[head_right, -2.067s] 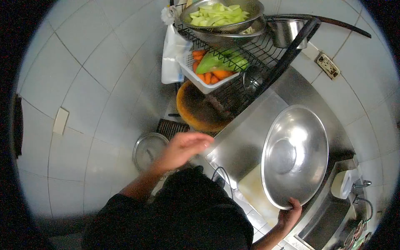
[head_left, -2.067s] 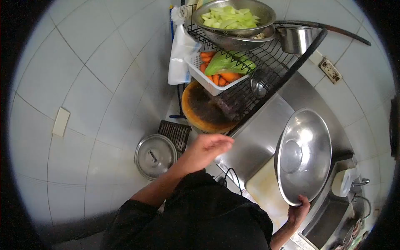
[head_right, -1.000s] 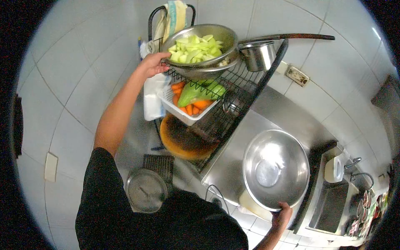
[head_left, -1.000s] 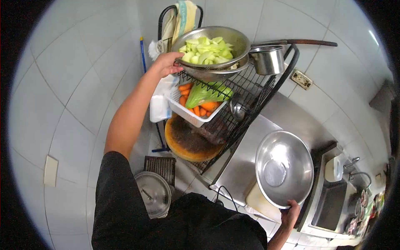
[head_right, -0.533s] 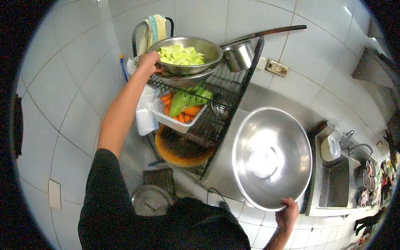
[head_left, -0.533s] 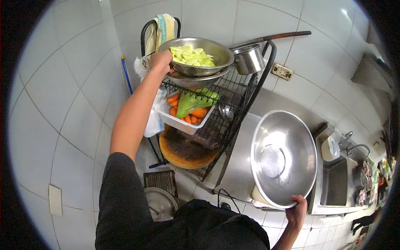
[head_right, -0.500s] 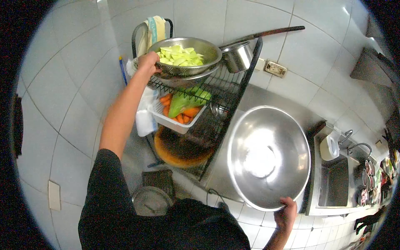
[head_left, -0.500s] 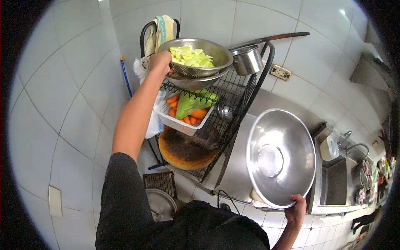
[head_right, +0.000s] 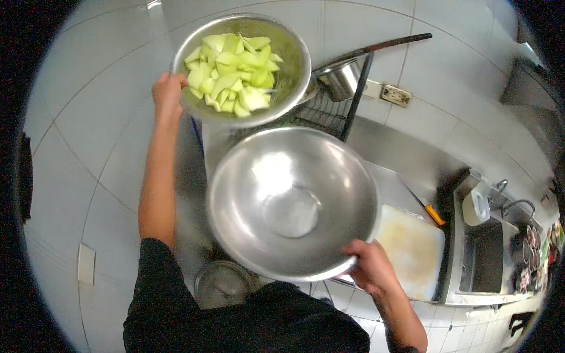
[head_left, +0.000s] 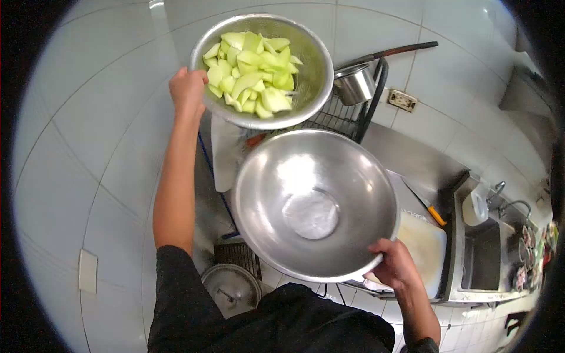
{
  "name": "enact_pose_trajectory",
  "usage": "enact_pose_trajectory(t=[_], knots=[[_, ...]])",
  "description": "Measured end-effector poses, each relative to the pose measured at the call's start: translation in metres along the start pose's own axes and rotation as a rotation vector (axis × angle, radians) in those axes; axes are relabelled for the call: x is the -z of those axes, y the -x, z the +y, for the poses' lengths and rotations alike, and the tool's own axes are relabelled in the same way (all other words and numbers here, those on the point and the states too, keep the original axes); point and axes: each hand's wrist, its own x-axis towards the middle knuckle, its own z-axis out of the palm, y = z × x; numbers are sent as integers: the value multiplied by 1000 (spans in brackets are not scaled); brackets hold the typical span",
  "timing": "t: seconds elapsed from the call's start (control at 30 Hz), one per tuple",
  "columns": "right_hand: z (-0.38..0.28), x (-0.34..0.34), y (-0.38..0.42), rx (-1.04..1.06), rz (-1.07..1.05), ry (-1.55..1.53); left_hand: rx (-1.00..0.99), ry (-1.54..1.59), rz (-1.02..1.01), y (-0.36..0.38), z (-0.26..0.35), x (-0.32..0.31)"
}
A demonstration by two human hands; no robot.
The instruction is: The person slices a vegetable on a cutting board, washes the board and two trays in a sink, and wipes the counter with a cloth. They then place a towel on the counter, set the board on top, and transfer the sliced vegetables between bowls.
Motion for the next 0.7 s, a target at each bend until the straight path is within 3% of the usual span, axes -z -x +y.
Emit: enact_pose_trajectory(t=[0.1, 0.2, 0.3, 0.4, 0.5, 0.63, 0.7], knots=[[-4, -30, -25, -105, -183, 5, -121, -160, 69, 64, 44, 36], [-1, -56, -41, -186, -281, 41, -251, -328, 85, 109, 49, 77], [7, -64, -57, -229, -439, 108, -258, -644, 96, 160, 40, 107], [23, -67, -56, -268, -444, 115, -351, -481, 40, 209, 32, 114], [46, -58, -60, -264, -508, 200, -530, -625, -16, 227, 29, 126], [63, -43, -57, -305, -516, 132, -844, -843, -1, 241, 70, 126], [76, -36, -62, -317, -494, 123, -877, -846, 13, 247, 93, 118]])
